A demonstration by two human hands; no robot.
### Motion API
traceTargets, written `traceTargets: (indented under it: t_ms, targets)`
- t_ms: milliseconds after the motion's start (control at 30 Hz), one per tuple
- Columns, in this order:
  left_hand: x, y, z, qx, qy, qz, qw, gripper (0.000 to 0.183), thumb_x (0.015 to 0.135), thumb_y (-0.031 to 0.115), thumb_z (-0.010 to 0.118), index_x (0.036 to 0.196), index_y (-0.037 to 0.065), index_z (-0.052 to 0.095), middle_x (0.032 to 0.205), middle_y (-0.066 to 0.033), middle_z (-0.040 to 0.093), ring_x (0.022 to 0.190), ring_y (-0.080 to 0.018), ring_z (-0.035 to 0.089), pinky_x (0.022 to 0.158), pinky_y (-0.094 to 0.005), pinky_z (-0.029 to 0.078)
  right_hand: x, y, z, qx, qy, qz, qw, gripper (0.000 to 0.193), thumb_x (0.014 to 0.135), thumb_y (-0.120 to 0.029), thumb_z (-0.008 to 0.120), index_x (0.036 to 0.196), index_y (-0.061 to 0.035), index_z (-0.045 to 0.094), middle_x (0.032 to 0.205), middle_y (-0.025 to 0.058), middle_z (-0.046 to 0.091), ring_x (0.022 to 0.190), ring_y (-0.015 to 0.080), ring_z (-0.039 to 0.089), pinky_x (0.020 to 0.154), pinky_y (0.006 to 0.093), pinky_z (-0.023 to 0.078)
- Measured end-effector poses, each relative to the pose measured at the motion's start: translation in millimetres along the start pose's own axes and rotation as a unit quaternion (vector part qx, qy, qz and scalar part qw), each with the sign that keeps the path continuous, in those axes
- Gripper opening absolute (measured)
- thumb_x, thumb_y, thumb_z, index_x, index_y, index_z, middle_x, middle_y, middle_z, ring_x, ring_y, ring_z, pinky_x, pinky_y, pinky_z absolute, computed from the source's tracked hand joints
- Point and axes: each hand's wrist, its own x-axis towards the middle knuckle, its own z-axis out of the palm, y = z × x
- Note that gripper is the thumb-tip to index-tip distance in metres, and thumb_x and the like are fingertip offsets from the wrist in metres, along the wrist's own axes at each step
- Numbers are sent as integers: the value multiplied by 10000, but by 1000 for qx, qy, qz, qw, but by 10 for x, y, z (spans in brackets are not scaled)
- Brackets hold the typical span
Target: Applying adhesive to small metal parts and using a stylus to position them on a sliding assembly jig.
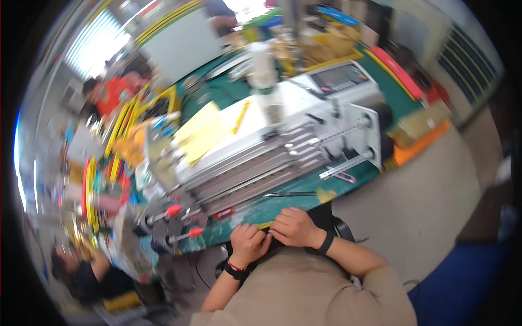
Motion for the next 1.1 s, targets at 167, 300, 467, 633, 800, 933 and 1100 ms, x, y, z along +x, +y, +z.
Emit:
traceTargets:
  t_ms: [167, 300, 467, 633, 800, 933, 1100]
  targets:
    - [129, 73, 170, 43, 26, -6, 999, 320, 727, 172, 868, 659, 128, 559, 716, -56, 537, 663, -303, 555, 606, -443, 400, -104, 137, -99, 6, 10, -18, 1000, 165, 882, -239, 793, 857, -139, 664, 858, 37, 578, 902, 252, 615, 779, 407, 492]
    - [37, 61, 109, 67, 38, -23, 997, 310, 757, 242, 875, 660, 173, 589, 705, -25, 524, 654, -267, 566, 599, -415, 407, -72, 90, -102, 1, -17, -53, 998, 168, 890, -230, 793, 822, -147, 664, 854, 34, 590, 889, 247, 616, 747, 407, 477]
    - [-119, -21, 77, 64, 55, -10, 996, 353, 742, 320, 896, 621, 194, 589, 672, 9, 528, 609, -218, 576, 558, -388, 428, -98, 49, 38, -16, -20, -97, 995, 127, 927, -237, 814, 886, -139, 745, 787, 20, 615, 739, 239, 614, 667, 397, 460]
    - [-208, -28, -2, 84, 73, -10, 994, 294, 819, 343, 832, 679, 196, 619, 702, 23, 547, 660, -191, 609, 597, -373, 475, -60, 2, 69, -43, -48, -129, 990, 131, 915, -266, 843, 981, -162, 798, 801, 4, 631, 741, 218, 623, 662, 398, 465]
    - [-204, -15, 49, 53, 66, -21, 996, 278, 864, 303, 811, 722, 168, 614, 749, -3, 557, 731, -216, 631, 647, -391, 499, -83, 45, 68, -58, -51, -111, 991, 175, 821, -262, 879, 961, -193, 801, 797, 29, 645, 758, 282, 632, 675, 439, 464]
    - [-134, 12, 103, 30, 57, -28, 998, 280, 865, 301, 816, 719, 153, 629, 758, -13, 578, 747, -232, 647, 670, -402, 516, -4, -15, -40, -33, -51, -61, 996, 150, 810, -246, 883, 903, -171, 792, 812, 43, 675, 778, 299, 647, 691, 439, 480]
    - [-52, 6, -37, -66, 47, -26, 996, 316, 883, 307, 852, 703, 149, 646, 719, -31, 592, 703, -258, 640, 626, -404, 498, 35, -187, -243, 19, -46, -10, 999, 141, 848, -156, 890, 918, -88, 788, 813, 83, 725, 731, 303, 688, 686, 425, 533]
